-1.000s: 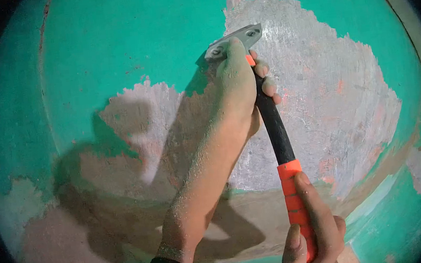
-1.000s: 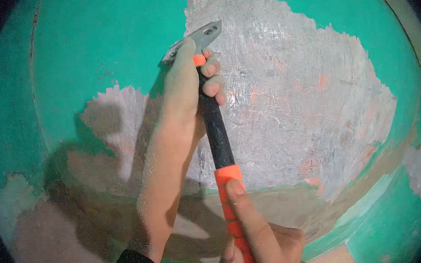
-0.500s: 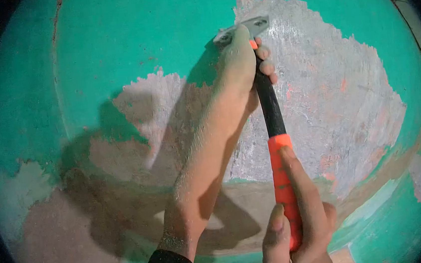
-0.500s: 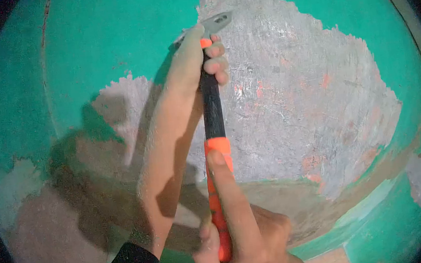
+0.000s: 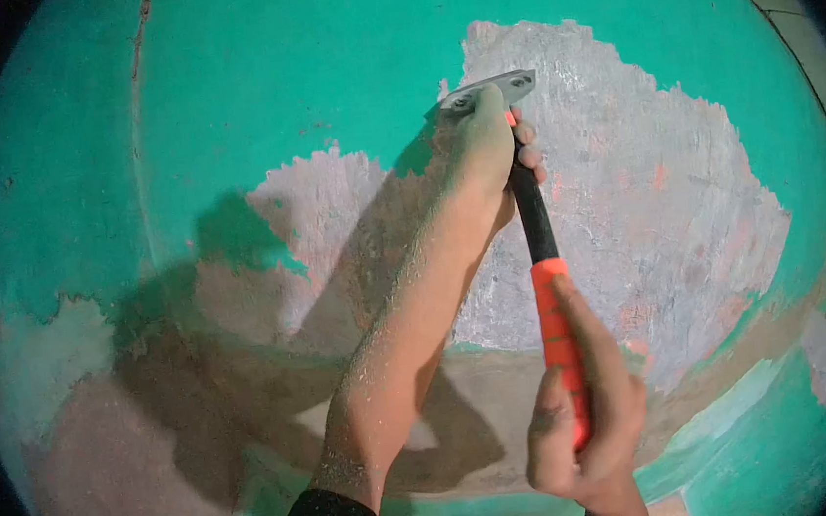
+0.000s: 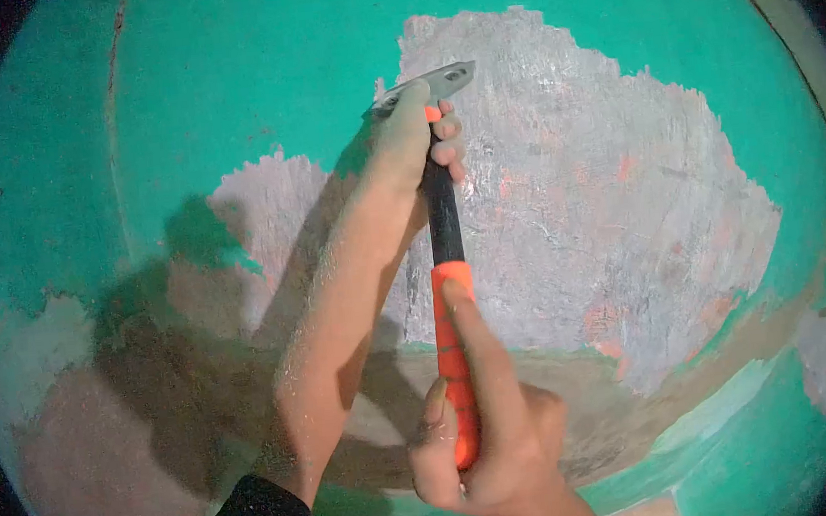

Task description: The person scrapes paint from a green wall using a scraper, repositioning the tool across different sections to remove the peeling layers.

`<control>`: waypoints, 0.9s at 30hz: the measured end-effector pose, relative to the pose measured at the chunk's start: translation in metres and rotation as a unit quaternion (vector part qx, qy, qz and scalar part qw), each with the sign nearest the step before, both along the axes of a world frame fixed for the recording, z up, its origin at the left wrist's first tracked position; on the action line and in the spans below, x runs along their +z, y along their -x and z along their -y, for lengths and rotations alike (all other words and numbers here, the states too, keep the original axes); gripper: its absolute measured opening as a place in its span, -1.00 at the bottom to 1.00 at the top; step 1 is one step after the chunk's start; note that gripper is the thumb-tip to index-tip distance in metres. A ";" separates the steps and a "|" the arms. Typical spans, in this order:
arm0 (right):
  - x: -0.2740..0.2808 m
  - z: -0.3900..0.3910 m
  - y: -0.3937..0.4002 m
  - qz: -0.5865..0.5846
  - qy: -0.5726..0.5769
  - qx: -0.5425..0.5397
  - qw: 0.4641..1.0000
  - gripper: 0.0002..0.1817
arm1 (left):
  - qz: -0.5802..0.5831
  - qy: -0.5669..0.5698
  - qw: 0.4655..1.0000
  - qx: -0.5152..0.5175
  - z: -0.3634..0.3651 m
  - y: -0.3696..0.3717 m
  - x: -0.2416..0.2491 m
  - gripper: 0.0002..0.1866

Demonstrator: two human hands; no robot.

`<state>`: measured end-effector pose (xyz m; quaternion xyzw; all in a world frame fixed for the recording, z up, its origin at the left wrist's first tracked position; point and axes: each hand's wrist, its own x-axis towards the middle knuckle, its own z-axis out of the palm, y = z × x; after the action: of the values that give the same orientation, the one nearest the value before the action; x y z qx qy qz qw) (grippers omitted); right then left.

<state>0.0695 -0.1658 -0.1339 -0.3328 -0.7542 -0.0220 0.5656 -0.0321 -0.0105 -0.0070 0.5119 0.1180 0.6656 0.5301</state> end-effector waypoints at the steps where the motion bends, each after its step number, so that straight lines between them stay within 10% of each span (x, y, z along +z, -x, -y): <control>1: 0.010 0.005 -0.002 -0.004 -0.015 0.005 1.000 -0.44 | 0.020 0.002 1.000 -0.012 0.001 -0.002 0.002 -0.65; 27: 0.025 -0.002 -0.017 0.072 -0.067 -0.055 0.994 -0.44 | 0.051 -0.056 0.997 -0.017 0.003 -0.005 0.008 -0.87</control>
<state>0.0867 -0.1639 -0.1086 -0.3326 -0.7701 -0.1272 0.5292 -0.0269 -0.0132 0.0010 0.5080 0.0441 0.6872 0.5175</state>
